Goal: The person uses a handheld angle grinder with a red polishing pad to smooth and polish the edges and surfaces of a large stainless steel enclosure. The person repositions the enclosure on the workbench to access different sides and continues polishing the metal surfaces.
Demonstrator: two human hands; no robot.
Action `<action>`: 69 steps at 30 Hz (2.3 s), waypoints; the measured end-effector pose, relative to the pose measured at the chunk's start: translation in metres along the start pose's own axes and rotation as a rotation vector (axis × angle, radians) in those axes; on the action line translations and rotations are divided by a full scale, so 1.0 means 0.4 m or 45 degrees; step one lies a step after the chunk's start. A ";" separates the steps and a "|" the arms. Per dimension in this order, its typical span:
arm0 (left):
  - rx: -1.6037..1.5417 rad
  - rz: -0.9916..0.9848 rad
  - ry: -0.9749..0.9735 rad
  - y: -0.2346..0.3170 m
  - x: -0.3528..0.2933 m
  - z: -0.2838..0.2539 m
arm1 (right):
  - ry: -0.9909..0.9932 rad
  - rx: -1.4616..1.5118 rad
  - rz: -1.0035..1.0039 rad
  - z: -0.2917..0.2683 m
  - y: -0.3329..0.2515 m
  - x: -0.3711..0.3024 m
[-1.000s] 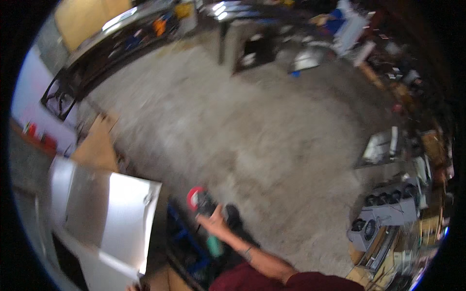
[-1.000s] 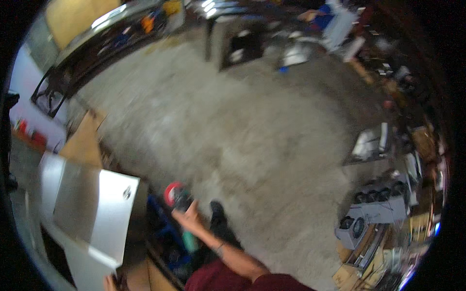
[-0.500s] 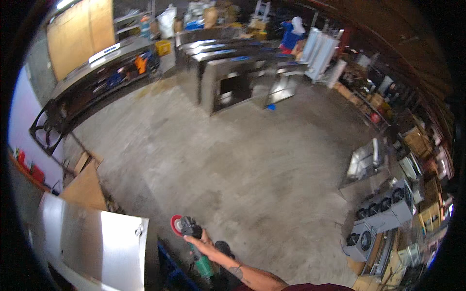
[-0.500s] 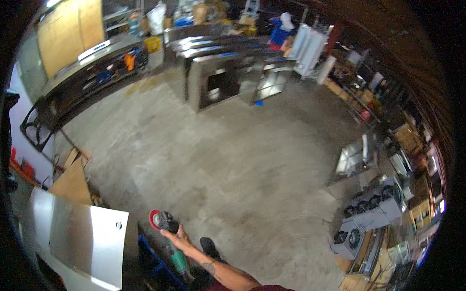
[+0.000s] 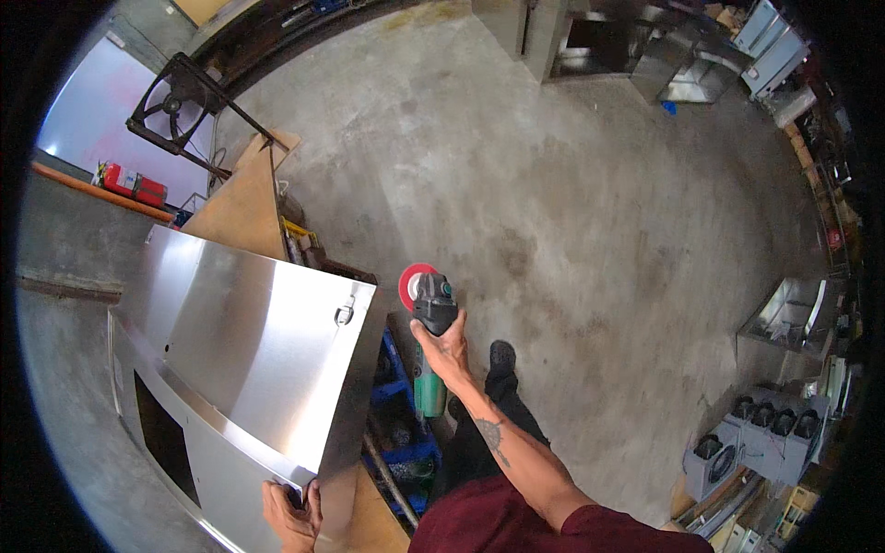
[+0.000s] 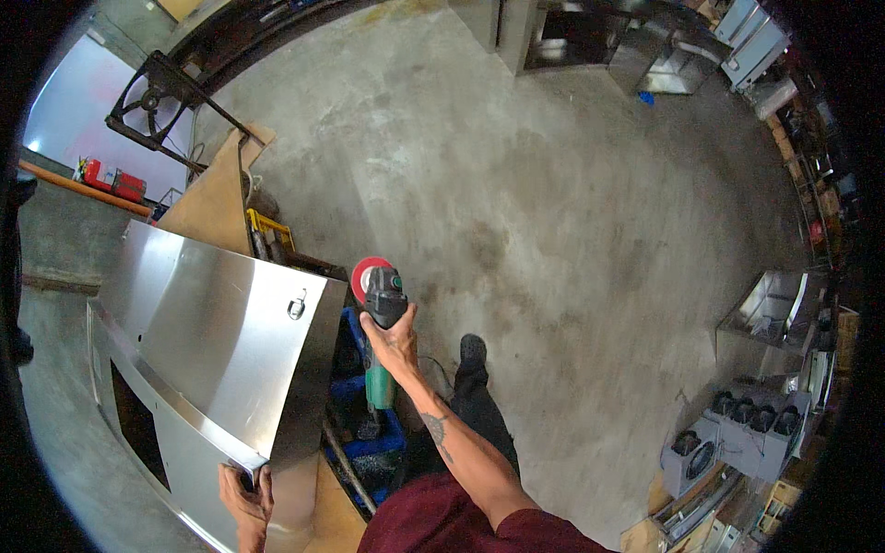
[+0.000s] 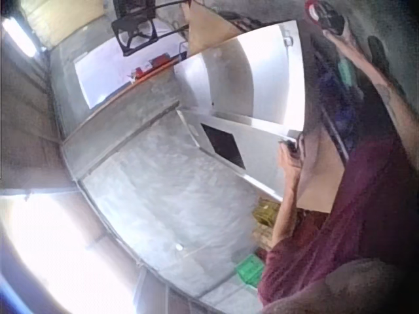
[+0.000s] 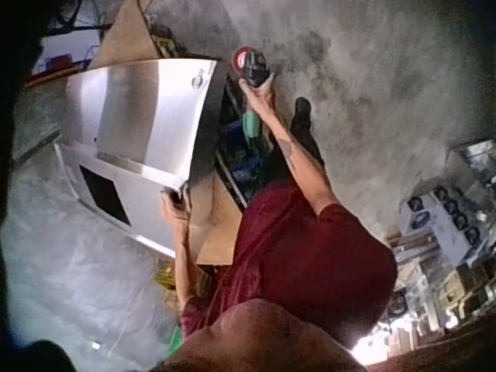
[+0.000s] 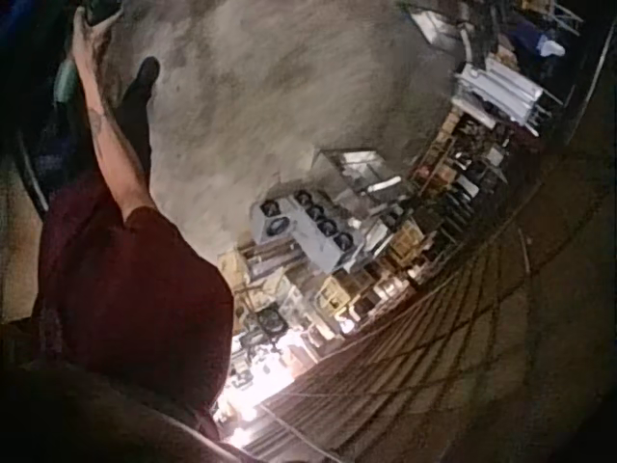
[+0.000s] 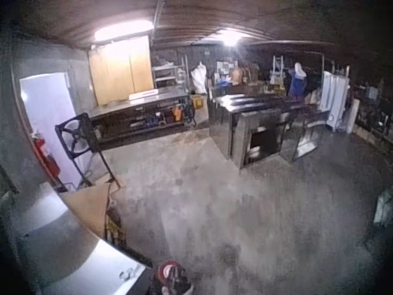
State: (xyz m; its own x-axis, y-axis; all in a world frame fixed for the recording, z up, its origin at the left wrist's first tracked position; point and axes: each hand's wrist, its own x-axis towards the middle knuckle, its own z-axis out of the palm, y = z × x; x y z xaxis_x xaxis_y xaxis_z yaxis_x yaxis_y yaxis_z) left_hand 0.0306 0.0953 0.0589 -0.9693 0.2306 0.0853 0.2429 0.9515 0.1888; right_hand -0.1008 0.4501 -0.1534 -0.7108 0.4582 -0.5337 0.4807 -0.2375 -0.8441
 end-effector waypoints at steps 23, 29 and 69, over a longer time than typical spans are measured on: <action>-0.037 -0.036 -0.002 0.027 0.022 0.013 | -0.135 -0.005 -0.064 0.004 -0.043 -0.003; -0.010 -0.029 0.004 0.032 0.027 0.020 | -0.074 -0.052 -0.109 0.006 -0.050 -0.008; -0.018 0.018 0.017 -0.002 0.014 0.023 | -0.001 -0.198 0.044 0.028 0.049 0.038</action>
State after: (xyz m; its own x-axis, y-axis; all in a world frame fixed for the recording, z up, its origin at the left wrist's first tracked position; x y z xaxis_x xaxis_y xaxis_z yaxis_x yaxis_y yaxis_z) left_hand 0.0246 0.0975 0.0504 -0.9653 0.2409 0.1008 0.2570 0.9452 0.2016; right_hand -0.1080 0.4431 -0.1786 -0.6930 0.4512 -0.5623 0.5786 -0.1171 -0.8072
